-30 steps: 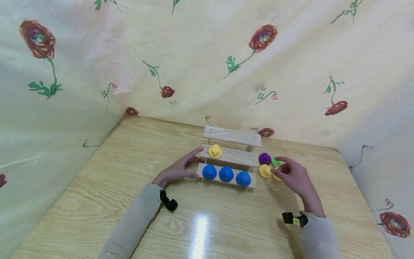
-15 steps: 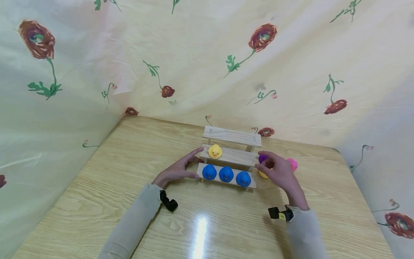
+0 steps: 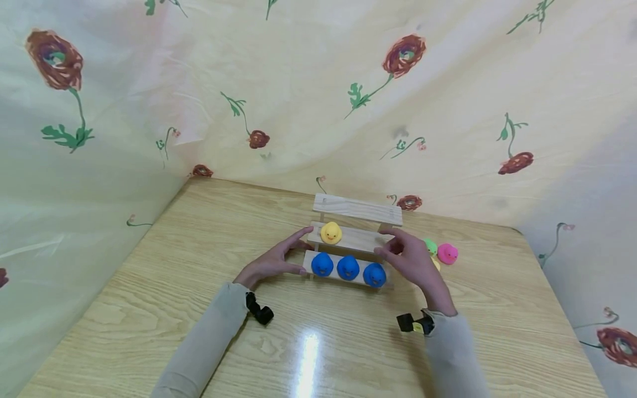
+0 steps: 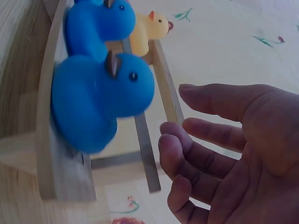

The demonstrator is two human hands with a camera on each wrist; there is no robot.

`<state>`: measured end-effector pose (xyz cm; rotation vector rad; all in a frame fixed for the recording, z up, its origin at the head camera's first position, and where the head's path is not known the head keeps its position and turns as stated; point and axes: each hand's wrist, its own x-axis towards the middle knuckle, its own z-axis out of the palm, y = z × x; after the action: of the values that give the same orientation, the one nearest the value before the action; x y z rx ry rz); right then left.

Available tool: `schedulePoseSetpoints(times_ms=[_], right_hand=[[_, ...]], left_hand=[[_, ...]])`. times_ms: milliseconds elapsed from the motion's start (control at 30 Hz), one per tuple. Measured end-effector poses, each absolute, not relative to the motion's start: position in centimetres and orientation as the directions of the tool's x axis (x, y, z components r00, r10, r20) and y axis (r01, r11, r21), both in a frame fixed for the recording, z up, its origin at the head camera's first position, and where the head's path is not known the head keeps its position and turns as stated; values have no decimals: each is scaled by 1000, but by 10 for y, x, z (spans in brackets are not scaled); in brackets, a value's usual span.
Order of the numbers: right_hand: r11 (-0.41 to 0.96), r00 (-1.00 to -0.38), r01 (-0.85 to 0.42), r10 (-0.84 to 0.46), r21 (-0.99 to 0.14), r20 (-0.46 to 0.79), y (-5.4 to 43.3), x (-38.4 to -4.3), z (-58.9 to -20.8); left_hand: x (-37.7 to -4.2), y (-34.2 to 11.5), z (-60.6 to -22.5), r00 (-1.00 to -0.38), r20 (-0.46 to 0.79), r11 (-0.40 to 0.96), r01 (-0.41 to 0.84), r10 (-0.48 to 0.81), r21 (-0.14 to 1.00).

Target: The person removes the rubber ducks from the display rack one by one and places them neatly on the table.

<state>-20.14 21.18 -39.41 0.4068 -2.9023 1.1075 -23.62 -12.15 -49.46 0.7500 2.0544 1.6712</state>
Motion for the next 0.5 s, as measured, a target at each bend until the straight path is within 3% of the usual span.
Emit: schedulePoseSetpoints(times_ms=[500], right_hand=[[700, -952, -282, -291, -656, 100, 182, -207, -395]], left_hand=[[-236, -122, -495, -779, 36, 141, 158, 625, 977]])
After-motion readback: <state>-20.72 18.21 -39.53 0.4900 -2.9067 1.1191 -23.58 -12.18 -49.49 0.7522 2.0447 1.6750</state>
